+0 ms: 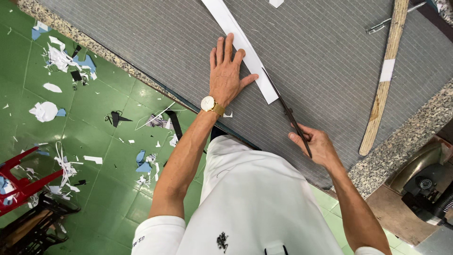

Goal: The person uses shears to cut a long white fabric strip into shorter segments on a gray cutting mat. They repeatedly trim the ends and fold the fabric to create rounded corners, then cut additional strips from a larger piece of white fabric.

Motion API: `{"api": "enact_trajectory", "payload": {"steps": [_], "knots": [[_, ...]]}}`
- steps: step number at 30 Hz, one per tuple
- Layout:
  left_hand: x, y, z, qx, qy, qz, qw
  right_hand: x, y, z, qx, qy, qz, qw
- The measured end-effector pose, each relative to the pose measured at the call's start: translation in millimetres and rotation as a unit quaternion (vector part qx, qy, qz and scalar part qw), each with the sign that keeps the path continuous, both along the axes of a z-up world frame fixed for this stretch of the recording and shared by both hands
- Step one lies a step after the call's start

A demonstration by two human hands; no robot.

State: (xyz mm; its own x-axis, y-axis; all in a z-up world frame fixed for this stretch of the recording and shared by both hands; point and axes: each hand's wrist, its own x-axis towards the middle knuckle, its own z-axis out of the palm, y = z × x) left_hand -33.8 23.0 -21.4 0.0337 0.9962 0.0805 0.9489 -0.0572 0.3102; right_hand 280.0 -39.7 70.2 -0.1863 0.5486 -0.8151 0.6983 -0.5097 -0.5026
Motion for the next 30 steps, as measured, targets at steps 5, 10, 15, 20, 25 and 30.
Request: {"api": "enact_trajectory", "payload": {"steps": [5,10,15,20,25,30], "knots": [[0.2,0.3,0.9,-0.002,-0.003,0.001,1.000,9.4,-8.8,-19.2,0.035,0.023,0.012,0.999],[-0.2,-0.5,-0.1,0.004,-0.007,-0.001,1.000,4.8,-8.7,-14.4,0.001,0.004,-0.008,1.000],[0.4,-0.3,1.6,-0.002,-0.011,0.002,1.000,-4.1,-0.9,4.3,0.020,-0.013,0.013,1.000],[-0.4,0.3,3.6,0.000,-0.003,-0.001,1.000,-14.8,8.4,14.5,0.005,-0.025,0.020,0.999],[-1.7,-1.1,8.7,-0.002,-0.018,-0.002,1.000,-21.0,12.2,5.1,0.032,0.006,0.008,0.999],[-3.8,-0.9,10.4,0.016,-0.026,-0.006,1.000,-28.9,19.5,8.8,0.006,-0.031,0.036,0.999]]}}
